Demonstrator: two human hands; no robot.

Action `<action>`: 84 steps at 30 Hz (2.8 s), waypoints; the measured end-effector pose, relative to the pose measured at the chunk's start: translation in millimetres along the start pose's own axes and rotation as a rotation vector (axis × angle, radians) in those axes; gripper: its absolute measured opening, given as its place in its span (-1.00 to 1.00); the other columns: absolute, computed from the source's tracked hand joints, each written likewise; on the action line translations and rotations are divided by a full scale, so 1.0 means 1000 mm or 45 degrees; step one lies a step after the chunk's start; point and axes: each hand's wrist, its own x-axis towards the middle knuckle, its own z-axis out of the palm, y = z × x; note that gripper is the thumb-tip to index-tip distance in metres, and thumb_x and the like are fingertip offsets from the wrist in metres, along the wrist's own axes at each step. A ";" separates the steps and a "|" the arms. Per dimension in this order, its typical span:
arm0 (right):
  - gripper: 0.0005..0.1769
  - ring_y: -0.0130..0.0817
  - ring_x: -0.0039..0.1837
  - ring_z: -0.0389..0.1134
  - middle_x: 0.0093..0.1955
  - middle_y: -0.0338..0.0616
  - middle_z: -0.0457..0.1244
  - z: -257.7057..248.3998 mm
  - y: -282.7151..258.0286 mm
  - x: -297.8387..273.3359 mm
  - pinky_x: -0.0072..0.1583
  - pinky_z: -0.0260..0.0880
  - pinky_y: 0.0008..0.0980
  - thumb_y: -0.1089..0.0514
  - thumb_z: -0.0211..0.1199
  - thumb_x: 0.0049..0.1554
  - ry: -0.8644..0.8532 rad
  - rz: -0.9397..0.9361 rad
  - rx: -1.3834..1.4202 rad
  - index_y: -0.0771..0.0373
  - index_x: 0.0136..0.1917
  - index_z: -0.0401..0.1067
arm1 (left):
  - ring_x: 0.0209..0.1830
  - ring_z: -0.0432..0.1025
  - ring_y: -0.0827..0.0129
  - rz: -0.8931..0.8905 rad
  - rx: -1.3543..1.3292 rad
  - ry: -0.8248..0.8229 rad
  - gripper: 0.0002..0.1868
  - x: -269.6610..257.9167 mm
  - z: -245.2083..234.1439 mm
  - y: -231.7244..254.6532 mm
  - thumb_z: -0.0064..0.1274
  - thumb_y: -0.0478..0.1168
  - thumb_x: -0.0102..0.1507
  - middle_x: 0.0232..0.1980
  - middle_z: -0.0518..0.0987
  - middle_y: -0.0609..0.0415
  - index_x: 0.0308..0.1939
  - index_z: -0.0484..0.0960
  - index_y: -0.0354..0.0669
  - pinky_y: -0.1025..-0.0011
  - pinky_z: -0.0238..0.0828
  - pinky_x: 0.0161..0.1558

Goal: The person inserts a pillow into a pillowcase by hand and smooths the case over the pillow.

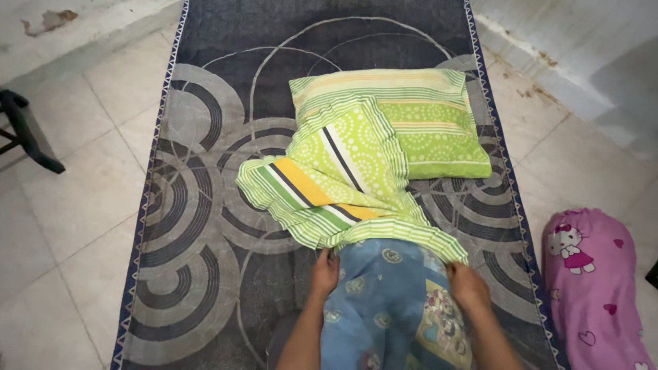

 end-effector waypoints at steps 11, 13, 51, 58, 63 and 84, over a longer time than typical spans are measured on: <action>0.16 0.08 0.40 -0.19 0.38 0.16 -0.19 0.013 -0.144 -0.083 0.21 -0.17 0.24 -0.25 0.37 -0.25 -0.460 -1.031 -0.604 0.33 0.34 -0.19 | -0.31 0.40 -0.16 -0.027 0.028 -0.046 -0.73 0.003 0.000 0.029 -0.26 -0.08 0.24 -0.31 0.47 -0.30 -0.13 0.44 -0.14 0.13 0.29 -0.31; 0.17 0.06 0.41 -0.23 0.39 0.16 -0.25 0.027 -0.140 -0.080 0.24 -0.18 0.27 -0.20 0.38 -0.23 -0.497 -0.992 -0.662 0.27 0.36 -0.27 | -0.31 0.39 -0.16 0.113 0.004 -0.025 -0.73 -0.006 -0.003 0.030 -0.23 -0.11 0.20 -0.33 0.46 -0.31 -0.11 0.43 -0.11 0.13 0.30 -0.35; -0.60 -0.11 0.16 0.17 0.10 -0.02 0.23 0.162 -0.102 -0.121 0.20 0.13 -0.26 0.07 0.08 0.01 -0.018 -1.447 0.196 0.20 0.12 0.32 | -0.16 0.40 0.03 0.195 0.928 -0.184 -0.79 -0.193 -0.160 0.108 -0.18 -0.27 0.12 -0.20 0.53 -0.13 -0.20 0.51 -0.08 0.13 0.28 -0.11; -0.63 -0.15 0.11 0.20 0.04 -0.04 0.26 0.172 -0.093 -0.163 0.16 0.15 -0.27 0.07 0.06 0.02 -0.236 -1.519 -0.239 0.20 0.10 0.34 | -0.05 0.34 0.03 0.963 0.417 -0.086 -0.73 -0.142 -0.094 0.164 -0.10 -0.18 0.14 -0.11 0.49 -0.13 -0.15 0.52 -0.25 0.23 0.27 -0.03; -0.64 -0.17 0.07 0.23 0.00 -0.05 0.29 0.163 -0.097 -0.172 0.14 0.17 -0.27 0.07 0.05 0.03 -0.418 -1.495 -0.479 0.20 0.09 0.35 | -0.01 0.28 0.12 0.421 1.089 -0.203 -0.42 -0.103 -0.043 0.149 0.07 0.08 -0.01 -0.02 0.39 -0.06 -0.11 0.41 -0.30 0.15 0.24 -0.11; -0.32 -0.35 0.13 0.23 0.15 -0.06 0.20 0.103 -0.050 -0.048 0.09 0.27 -0.38 -0.04 0.14 -0.03 -1.093 -0.268 0.955 0.27 0.29 0.09 | -0.21 0.37 -0.01 0.547 0.448 -0.052 -0.85 -0.110 -0.120 0.098 -0.10 -0.19 0.16 -0.29 0.50 -0.17 -0.31 0.53 -0.15 0.18 0.29 -0.22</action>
